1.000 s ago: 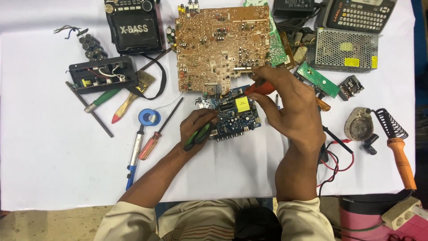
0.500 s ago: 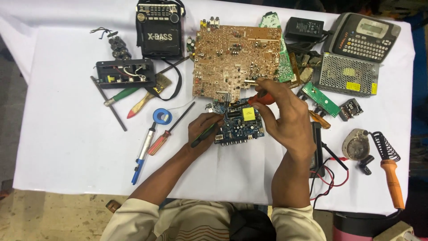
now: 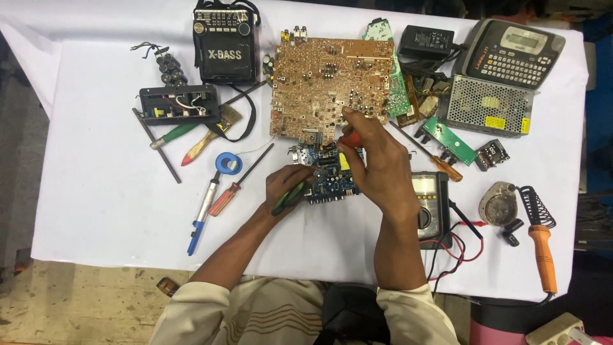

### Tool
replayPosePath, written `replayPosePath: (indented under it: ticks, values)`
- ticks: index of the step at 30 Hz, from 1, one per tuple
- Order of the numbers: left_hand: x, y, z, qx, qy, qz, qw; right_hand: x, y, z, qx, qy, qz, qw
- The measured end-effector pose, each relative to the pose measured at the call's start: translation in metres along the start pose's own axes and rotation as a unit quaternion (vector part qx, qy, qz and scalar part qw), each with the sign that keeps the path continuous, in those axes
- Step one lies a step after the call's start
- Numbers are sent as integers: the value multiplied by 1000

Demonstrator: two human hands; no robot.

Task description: Disassembling components from an electronic circuit board using a screwdriver and pliers.

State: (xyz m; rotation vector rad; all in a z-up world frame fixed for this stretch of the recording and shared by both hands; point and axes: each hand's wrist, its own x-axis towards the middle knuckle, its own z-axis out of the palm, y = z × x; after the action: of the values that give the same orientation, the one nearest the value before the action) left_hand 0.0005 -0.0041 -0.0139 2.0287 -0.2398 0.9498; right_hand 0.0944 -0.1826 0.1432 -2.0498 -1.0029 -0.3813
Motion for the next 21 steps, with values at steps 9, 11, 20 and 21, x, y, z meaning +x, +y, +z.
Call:
replayPosePath:
  ticks: [9, 11, 20, 21]
  values:
    - [11, 11, -2, -49, 33, -25, 998, 7, 2, 7, -31, 6, 15, 999]
    - [10, 6, -1, -45, 32, -28, 998, 7, 3, 8, -26, 8, 19, 999]
    - [-10, -13, 4, -75, 40, -72, 994, -24, 19, 29, -3, 70, -12, 997]
    - [-9, -13, 4, -76, 46, -81, 993, -30, 22, 29, -2, 88, -27, 996]
